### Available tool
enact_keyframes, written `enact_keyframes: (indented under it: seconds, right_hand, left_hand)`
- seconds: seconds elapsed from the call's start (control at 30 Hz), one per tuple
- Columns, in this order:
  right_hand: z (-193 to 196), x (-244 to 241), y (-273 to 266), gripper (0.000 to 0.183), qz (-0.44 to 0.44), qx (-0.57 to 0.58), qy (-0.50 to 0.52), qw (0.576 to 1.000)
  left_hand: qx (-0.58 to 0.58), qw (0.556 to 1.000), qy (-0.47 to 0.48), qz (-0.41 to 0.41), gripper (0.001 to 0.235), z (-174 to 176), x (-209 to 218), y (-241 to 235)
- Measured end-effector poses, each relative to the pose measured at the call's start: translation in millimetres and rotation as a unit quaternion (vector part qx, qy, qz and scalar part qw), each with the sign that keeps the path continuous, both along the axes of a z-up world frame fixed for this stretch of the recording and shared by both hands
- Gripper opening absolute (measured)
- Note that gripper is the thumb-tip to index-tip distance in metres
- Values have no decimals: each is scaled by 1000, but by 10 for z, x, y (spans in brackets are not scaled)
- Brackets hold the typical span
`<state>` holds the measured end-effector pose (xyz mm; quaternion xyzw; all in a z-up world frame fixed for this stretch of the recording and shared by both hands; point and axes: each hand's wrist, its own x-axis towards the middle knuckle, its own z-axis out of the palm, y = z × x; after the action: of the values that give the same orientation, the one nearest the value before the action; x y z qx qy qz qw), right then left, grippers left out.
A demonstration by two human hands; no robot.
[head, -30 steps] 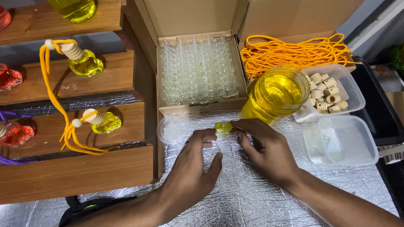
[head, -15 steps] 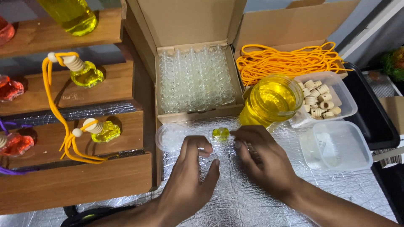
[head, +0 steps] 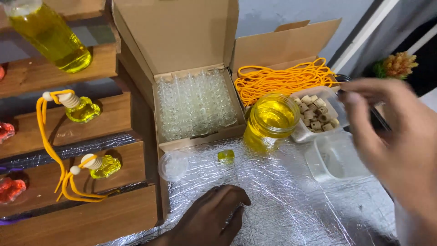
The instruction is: Assembling a car air freshener by threading a cord through a wooden cap and attaching it to a small perfume bottle.
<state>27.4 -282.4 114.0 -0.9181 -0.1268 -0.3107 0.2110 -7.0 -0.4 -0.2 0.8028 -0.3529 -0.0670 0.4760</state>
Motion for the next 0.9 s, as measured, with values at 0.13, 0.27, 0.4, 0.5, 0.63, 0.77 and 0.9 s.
enact_keyframes:
  seconds: [0.13,0.27,0.4,0.5,0.63,0.77,0.9]
  right_hand:
    - [-92,453,-159,28,-70,-87,207,972]
    - [-201,666,-59,23,-74,-83,331,937]
    - [-322,784,-46,17,-99,-109,346,927]
    - [-125,678,61,15,-91,-46,386,917]
    - [-272,638,-212,25,-33,-43,279,959]
    - [-75,419,-258,25,-9,-5,170,985]
    - [21,59,-55,23,92,27,73,993]
  left_hand:
    - [-3,1000,-16,1,15,-2,-6,7]
    - [3,998,-63,-18,14,-42,10,-14]
    - [6,996,-88,-30,17,-41,7,-16]
    - [2,996,-87,-29,15,-17,6,-8]
    - [-19,996,-89,-21,15,-26,0,-10]
    - [-37,998,47,22,10,-29,-5,-13]
    - [-204,938,271,78,7,-113,-4,-60]
